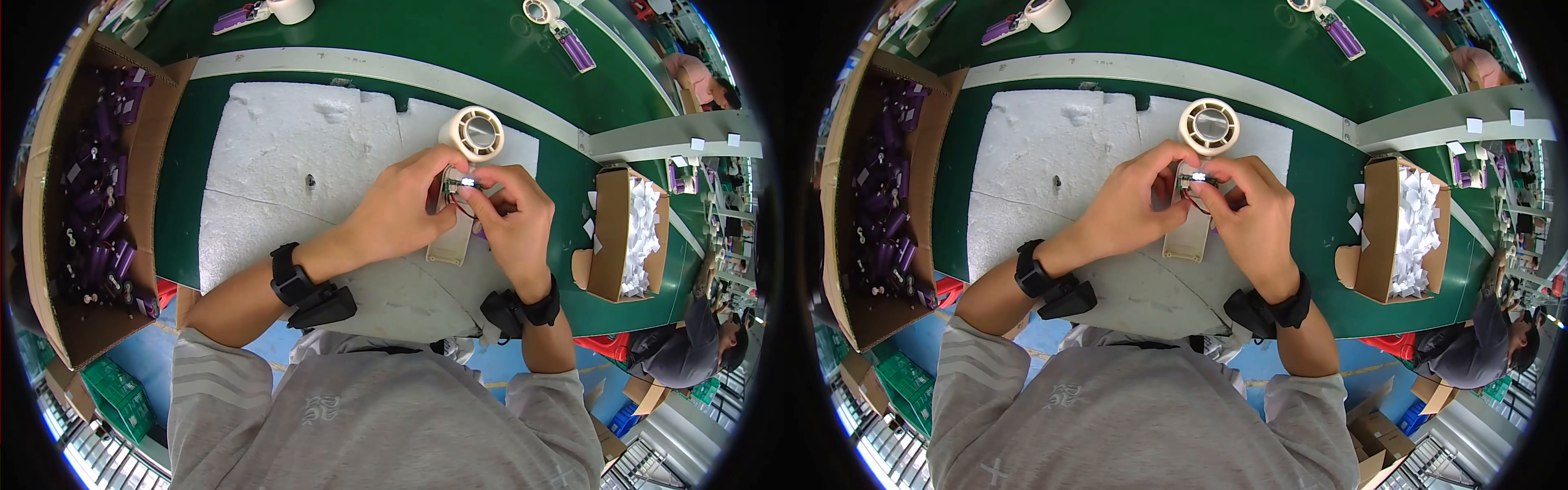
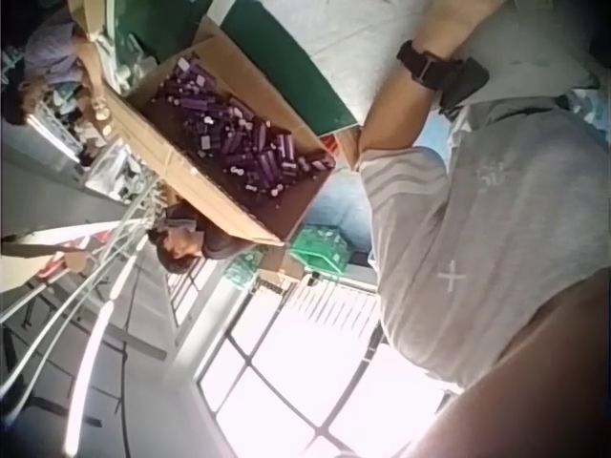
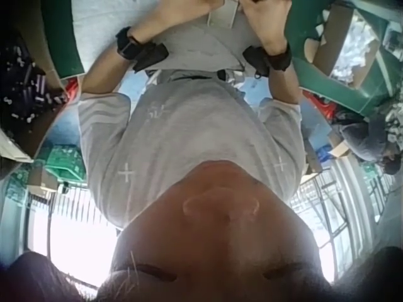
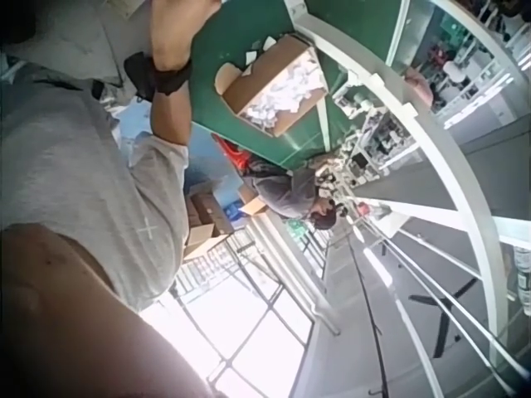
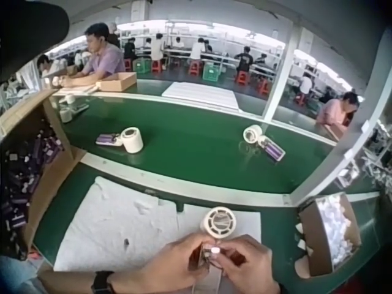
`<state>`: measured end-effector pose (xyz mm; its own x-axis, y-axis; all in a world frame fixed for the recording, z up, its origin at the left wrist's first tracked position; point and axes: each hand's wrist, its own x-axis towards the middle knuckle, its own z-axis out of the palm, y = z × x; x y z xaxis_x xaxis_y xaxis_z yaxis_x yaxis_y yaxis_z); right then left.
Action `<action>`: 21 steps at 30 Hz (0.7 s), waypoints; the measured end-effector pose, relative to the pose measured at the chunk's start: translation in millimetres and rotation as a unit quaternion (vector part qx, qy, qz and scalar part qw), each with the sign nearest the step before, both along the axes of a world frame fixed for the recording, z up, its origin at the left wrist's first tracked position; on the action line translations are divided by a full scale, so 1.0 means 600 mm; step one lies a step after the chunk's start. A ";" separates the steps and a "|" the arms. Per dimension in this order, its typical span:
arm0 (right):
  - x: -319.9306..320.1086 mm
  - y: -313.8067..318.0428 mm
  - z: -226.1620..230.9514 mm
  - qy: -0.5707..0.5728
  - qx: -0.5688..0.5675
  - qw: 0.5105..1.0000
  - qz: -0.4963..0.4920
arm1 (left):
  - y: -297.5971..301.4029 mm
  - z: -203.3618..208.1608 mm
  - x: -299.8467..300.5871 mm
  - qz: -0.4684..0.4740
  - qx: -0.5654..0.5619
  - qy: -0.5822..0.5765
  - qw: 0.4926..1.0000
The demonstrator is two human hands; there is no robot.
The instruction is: The person connects a circuit board to a battery pack, wraps tape around the battery pack, and inserts it into a handheld fan housing. After re-adjusting the components, the person sets the fan aside and begins taping another battery pack.
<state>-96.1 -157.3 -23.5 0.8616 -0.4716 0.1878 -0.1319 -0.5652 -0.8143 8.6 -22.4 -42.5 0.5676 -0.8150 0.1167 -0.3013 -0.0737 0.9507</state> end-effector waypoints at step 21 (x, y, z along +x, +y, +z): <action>-0.003 -0.006 -0.004 0.044 0.012 0.999 0.004 | 0.005 -0.006 0.032 -0.062 -0.045 -0.075 0.994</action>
